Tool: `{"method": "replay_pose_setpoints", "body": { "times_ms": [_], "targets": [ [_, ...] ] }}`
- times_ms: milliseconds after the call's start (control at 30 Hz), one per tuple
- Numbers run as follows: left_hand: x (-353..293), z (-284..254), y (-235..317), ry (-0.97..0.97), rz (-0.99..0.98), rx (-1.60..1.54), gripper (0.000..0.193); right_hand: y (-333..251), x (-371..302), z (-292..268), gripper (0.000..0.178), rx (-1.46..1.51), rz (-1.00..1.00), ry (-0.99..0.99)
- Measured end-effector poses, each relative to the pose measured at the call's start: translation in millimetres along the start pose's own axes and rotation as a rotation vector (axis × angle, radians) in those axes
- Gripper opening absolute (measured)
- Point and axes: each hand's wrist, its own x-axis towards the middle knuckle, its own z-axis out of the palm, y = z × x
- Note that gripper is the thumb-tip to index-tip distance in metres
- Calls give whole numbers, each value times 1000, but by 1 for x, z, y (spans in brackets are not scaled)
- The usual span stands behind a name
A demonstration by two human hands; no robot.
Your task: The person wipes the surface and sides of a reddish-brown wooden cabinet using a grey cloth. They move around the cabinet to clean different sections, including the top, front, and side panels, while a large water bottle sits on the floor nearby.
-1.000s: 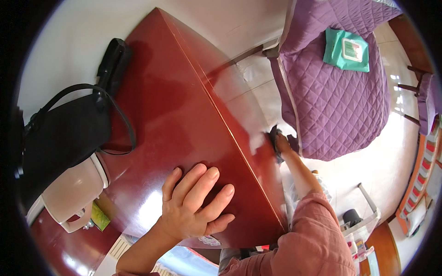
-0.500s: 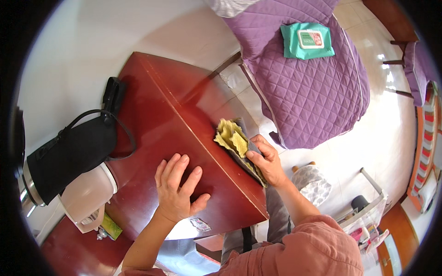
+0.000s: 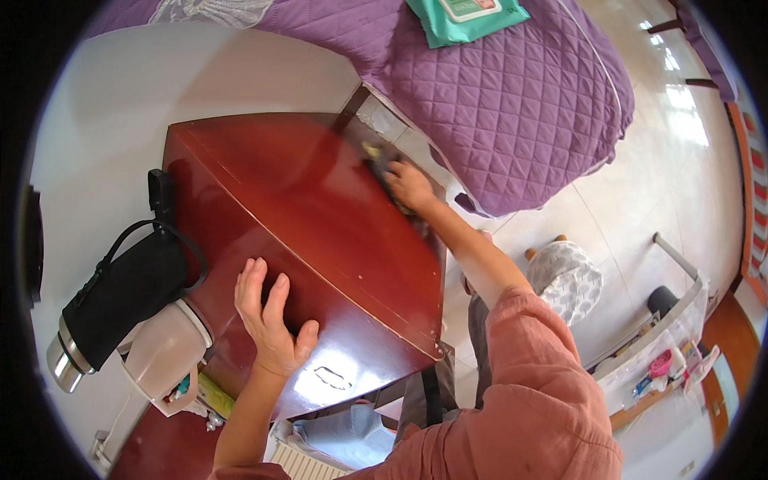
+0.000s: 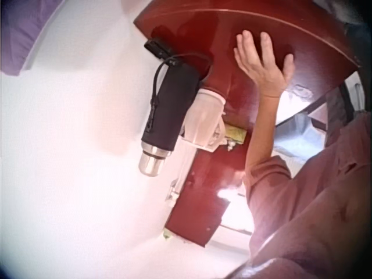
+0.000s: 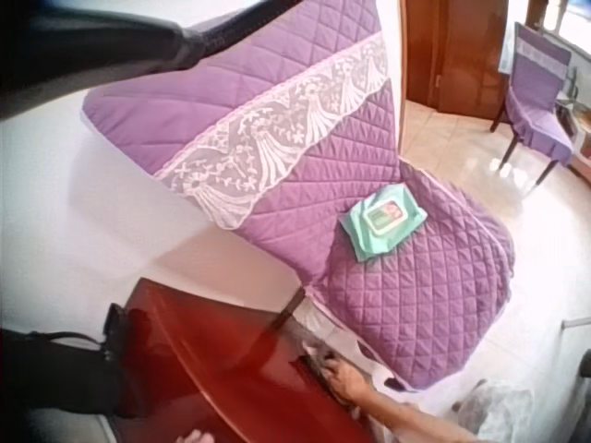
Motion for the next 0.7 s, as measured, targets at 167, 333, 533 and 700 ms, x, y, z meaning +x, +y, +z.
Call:
{"method": "replay_pose_setpoints", "body": {
  "times_ms": [167, 333, 533, 700],
  "targets": [
    [6, -3, 0, -47, 59, -35, 65, -175, -97, -67, 34, 498, -731, 43],
    [5, 2, 7, 33, 16, 1, 60, -155, -228, -116, 31, 552, -818, -132],
    [9, 0, 10, -8, 72, -36, 60, -26, -227, -63, 27, 513, -172, 192],
    [3, -5, 5, -78, 60, 11, 63, 31, -115, -28, 29, 131, -311, 178]
  ]
}}
